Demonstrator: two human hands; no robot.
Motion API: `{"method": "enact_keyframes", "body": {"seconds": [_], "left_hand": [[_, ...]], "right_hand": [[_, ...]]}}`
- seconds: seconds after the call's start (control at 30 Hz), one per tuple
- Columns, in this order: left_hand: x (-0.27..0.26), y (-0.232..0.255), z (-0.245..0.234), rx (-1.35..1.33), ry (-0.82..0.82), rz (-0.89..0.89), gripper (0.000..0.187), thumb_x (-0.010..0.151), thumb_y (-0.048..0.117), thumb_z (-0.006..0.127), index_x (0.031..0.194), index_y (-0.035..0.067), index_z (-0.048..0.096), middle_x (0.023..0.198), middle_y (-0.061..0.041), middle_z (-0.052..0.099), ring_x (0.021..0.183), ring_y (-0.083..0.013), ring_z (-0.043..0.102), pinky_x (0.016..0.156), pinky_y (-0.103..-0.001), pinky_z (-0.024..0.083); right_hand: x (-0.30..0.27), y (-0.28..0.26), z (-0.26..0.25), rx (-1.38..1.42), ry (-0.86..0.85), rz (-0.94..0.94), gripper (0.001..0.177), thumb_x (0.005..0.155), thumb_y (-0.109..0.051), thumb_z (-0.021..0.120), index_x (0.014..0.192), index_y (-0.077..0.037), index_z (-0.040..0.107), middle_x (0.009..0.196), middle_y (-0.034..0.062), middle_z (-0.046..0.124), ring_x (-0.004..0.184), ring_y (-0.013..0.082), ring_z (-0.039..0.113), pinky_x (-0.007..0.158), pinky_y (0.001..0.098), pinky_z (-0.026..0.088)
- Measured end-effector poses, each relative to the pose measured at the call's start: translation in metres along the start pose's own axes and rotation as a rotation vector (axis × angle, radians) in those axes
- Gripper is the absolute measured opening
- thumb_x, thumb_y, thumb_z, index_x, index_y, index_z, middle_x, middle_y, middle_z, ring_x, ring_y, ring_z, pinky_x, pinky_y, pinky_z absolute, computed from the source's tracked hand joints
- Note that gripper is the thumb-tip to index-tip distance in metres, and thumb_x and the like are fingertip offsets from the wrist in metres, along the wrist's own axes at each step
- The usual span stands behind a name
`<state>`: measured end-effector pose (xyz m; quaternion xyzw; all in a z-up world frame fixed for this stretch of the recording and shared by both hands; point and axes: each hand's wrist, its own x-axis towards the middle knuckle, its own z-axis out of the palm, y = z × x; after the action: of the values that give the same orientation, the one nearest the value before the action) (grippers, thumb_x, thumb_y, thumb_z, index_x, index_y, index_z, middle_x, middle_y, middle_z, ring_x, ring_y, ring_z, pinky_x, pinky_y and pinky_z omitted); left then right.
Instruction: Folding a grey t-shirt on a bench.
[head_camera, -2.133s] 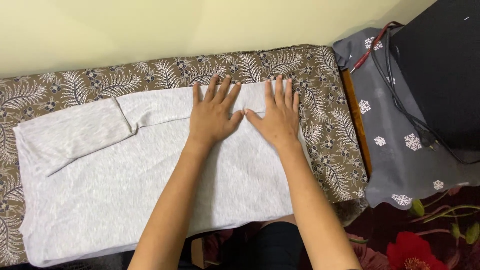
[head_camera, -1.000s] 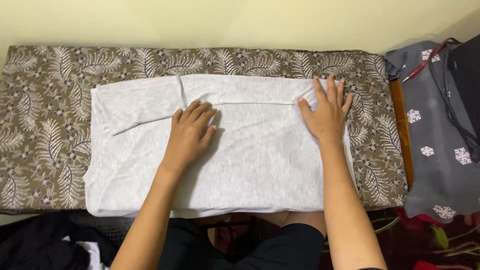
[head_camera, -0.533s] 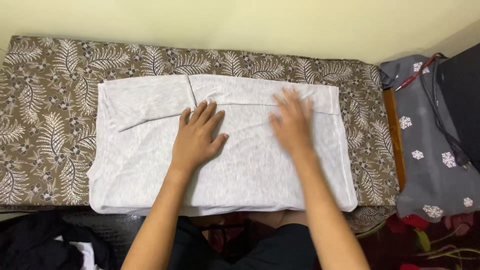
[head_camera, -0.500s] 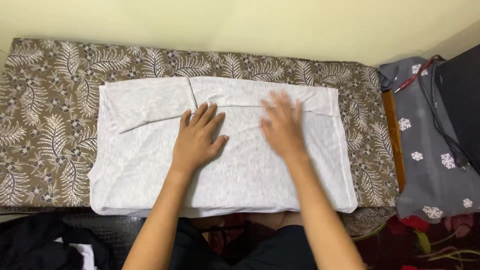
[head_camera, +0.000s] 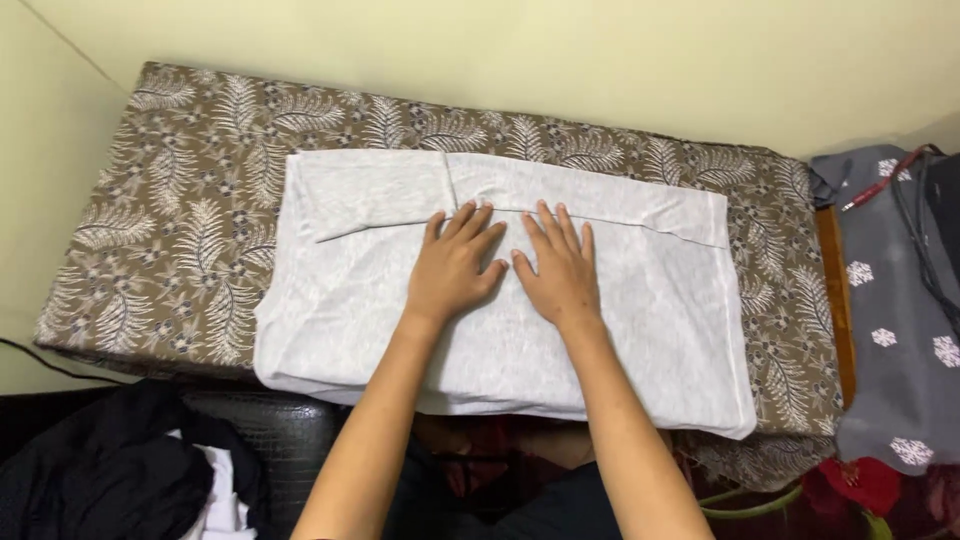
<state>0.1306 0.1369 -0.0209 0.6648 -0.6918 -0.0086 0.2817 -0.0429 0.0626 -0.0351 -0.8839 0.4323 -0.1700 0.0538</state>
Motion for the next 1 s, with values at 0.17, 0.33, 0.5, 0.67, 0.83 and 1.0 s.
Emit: {"method": "enact_keyframes", "body": {"seconds": [0.17,0.33,0.5,0.67,0.83,1.0], "left_hand": [[-0.002,-0.004,0.003,-0.015,0.011,-0.011,0.052,0.085,0.035,0.067,0.132,0.013,0.068,0.15,-0.012,0.055,0.143,-0.0296,0.043,0.118,-0.056,0.026],[-0.003,-0.004,0.004,-0.026,0.023,-0.008,0.05,0.085,0.035,0.067,0.13,0.014,0.069,0.15,-0.011,0.055,0.144,-0.0287,0.044,0.118,-0.055,0.027],[-0.002,-0.003,0.005,-0.025,0.031,0.001,0.05,0.085,0.035,0.068,0.13,0.013,0.069,0.15,-0.012,0.056,0.145,-0.0287,0.043,0.119,-0.054,0.027],[-0.002,-0.002,0.002,-0.04,0.023,-0.025,0.049,0.085,0.035,0.068,0.128,0.014,0.07,0.149,-0.011,0.056,0.144,-0.0278,0.043,0.119,-0.054,0.026],[-0.005,-0.012,0.003,-0.17,0.021,-0.1,0.04,0.087,0.034,0.069,0.122,0.015,0.073,0.145,-0.009,0.06,0.145,-0.0254,0.046,0.122,-0.052,0.025],[-0.006,-0.009,0.0,-0.232,0.074,-0.035,0.033,0.087,0.027,0.07,0.116,0.011,0.072,0.142,-0.013,0.062,0.143,-0.0273,0.048,0.12,-0.052,0.029]], "right_hand": [[0.0,-0.003,0.001,0.029,0.014,0.01,0.061,0.096,-0.038,0.061,0.151,-0.013,0.051,0.162,0.0099,0.04,0.153,0.0287,0.029,0.123,0.0558,0.016],[0.001,-0.003,0.001,-0.001,0.001,0.024,0.061,0.096,-0.039,0.06,0.15,-0.012,0.051,0.162,0.0097,0.039,0.152,0.0283,0.029,0.123,0.0542,0.015],[-0.001,0.0,0.001,0.016,0.005,0.024,0.059,0.097,-0.039,0.06,0.15,-0.013,0.052,0.163,0.0089,0.039,0.153,0.0271,0.029,0.124,0.053,0.015],[0.0,-0.001,-0.001,0.036,-0.009,0.031,0.061,0.097,-0.039,0.06,0.15,-0.011,0.051,0.162,0.0091,0.04,0.153,0.0274,0.029,0.123,0.0527,0.014],[-0.001,-0.002,0.0,0.045,0.036,-0.005,0.069,0.095,-0.039,0.061,0.155,-0.008,0.047,0.159,0.01,0.042,0.151,0.0294,0.029,0.121,0.0534,0.016],[0.002,-0.01,-0.01,-0.047,0.028,-0.009,0.059,0.095,-0.034,0.063,0.151,-0.019,0.053,0.152,0.0123,0.043,0.149,0.0318,0.032,0.122,0.0529,0.018]]}}
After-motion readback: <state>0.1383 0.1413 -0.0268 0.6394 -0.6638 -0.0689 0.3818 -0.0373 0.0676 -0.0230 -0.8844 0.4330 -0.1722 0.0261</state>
